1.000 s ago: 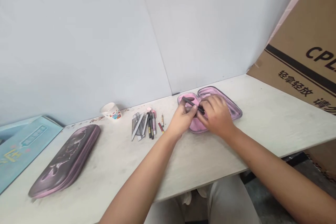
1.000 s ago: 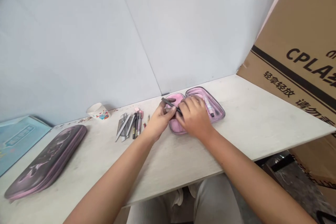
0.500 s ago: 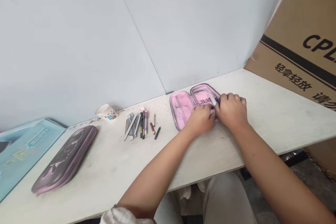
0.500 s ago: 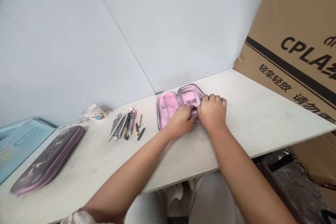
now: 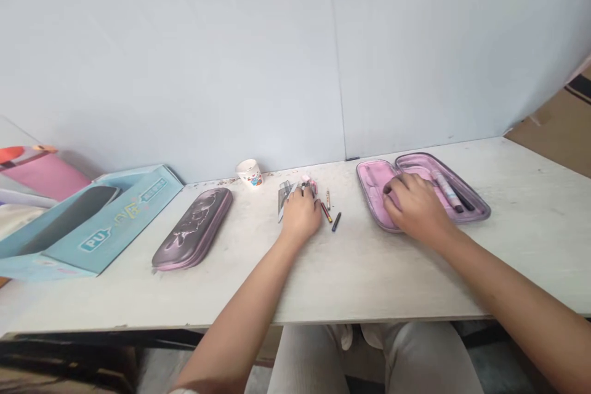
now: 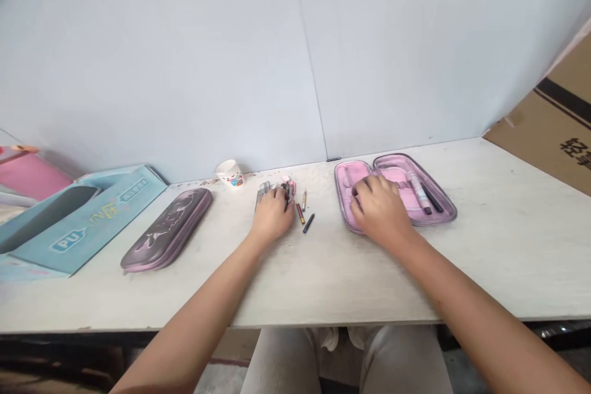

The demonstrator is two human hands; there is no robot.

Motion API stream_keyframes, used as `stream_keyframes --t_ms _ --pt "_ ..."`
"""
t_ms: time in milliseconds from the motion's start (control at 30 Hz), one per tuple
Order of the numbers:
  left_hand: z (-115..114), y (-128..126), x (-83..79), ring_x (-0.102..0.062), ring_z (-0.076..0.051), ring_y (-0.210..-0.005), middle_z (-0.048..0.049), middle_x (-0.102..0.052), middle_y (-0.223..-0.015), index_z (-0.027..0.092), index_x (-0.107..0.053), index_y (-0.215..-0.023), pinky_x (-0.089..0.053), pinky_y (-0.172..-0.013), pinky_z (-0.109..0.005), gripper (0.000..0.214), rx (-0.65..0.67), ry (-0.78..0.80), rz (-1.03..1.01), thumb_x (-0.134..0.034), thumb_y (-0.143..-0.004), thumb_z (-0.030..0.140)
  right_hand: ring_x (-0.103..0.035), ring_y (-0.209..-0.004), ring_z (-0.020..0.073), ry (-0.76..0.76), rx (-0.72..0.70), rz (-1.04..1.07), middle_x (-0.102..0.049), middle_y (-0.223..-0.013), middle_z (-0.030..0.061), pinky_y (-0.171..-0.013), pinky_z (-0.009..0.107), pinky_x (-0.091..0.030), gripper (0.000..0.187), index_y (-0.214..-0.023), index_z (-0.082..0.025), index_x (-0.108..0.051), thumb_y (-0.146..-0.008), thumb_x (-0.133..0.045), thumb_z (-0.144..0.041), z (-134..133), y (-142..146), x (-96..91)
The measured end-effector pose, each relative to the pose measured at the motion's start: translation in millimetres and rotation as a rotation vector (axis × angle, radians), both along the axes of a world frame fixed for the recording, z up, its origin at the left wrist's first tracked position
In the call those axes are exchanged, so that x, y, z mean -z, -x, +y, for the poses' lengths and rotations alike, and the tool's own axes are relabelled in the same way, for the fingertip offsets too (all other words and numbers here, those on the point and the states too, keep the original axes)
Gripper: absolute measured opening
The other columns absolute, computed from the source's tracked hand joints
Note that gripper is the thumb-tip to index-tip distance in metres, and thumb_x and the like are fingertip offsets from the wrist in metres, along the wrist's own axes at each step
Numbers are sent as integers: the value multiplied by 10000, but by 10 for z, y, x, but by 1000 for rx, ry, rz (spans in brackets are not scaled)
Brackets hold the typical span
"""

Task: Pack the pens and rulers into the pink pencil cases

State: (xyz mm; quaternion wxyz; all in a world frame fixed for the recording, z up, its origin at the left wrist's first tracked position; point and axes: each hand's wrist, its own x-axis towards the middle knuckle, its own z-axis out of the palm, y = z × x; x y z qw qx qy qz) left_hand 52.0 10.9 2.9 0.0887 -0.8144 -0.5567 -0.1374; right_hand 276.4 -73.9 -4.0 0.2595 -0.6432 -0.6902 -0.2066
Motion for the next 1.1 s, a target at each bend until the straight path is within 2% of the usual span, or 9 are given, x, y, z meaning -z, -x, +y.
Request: stream_keyframes --t_ms 133,300,467,533,633,800,867,967,1100 --pt "20 52 152 -518 -324 -982 -169 -573 -993 93 -547 -1011 -375 -819 -432 342 2 -63 97 -415 -836 356 -469 -875 240 56 -109 13 -568 -885 106 -762 351 -333 193 -862 -158 -586 -828 -418 -246 206 453 -66" --pt "42 35 201 -507 -301 -972 -180 -577 -947 63 -580 -917 -352 -831 -415 282 74 -46 83 -375 -844 242 -494 -900 241 145 -150 88 -590 -896 106 -795 360 -366 191 -840 -162 -591 -823 -418 -241 463 775 -26" --pt "61 65 112 -524 -282 -943 -188 -577 -932 62 -558 -931 -367 -820 -399 346 120 23 -200 -293 -886 282 -532 -935 218 70 -189 495 -589 -978 125 -842 367 -410 249 -975 -144 -542 -837 -432 -319 625 812 43" --pt "38 42 66 -542 -240 -870 -137 -582 -858 109 -547 -860 -390 -788 -364 348 246 174 -417 -258 -899 300 -541 -968 200 3 -243 764 -559 -1072 125 -821 358 -441 353 -1121 -166 -459 -850 -425 -389 631 756 49" --pt "-71 -40 12 -518 -152 -670 -32 -528 -673 172 -486 -713 -417 -668 -287 367 473 555 -784 -237 -907 360 -578 -930 166 24 -381 1115 -556 -1093 74 -732 329 -483 419 -1231 -264 -346 -868 -376 -471 584 640 28" --pt "-317 -144 -47 -457 -89 -531 13 -467 -607 171 -442 -716 -395 -537 -230 273 587 1087 -1190 -329 -890 348 -600 -736 130 129 -521 1329 -614 -900 14 -620 279 -482 355 -1103 -281 -438 -827 -459 -505 453 602 -31" --pt "-354 -134 -66 -441 -74 -505 21 -456 -615 168 -453 -783 -357 -487 -203 200 549 1171 -1273 -358 -885 311 -573 -659 111 179 -570 1345 -624 -848 1 -587 260 -465 322 -1040 -269 -461 -803 -519 -480 407 676 -50" --pt "-345 -94 -85 -317 -45 -431 55 -366 -573 174 -475 -837 -233 -412 -167 147 510 1145 -1297 -396 -878 291 -519 -573 88 209 -626 1350 -636 -794 -10 -557 248 -439 290 -978 -253 -460 -787 -563 -445 362 799 -75" --pt "-318 -92 -71 -221 -46 -406 66 -273 -522 174 -533 -806 -177 -387 -167 297 490 1078 -1257 -378 -885 414 -556 -621 112 66 -580 1394 -627 -757 -14 -554 259 -450 262 -899 -249 -434 -778 -573 -434 356 806 -128"
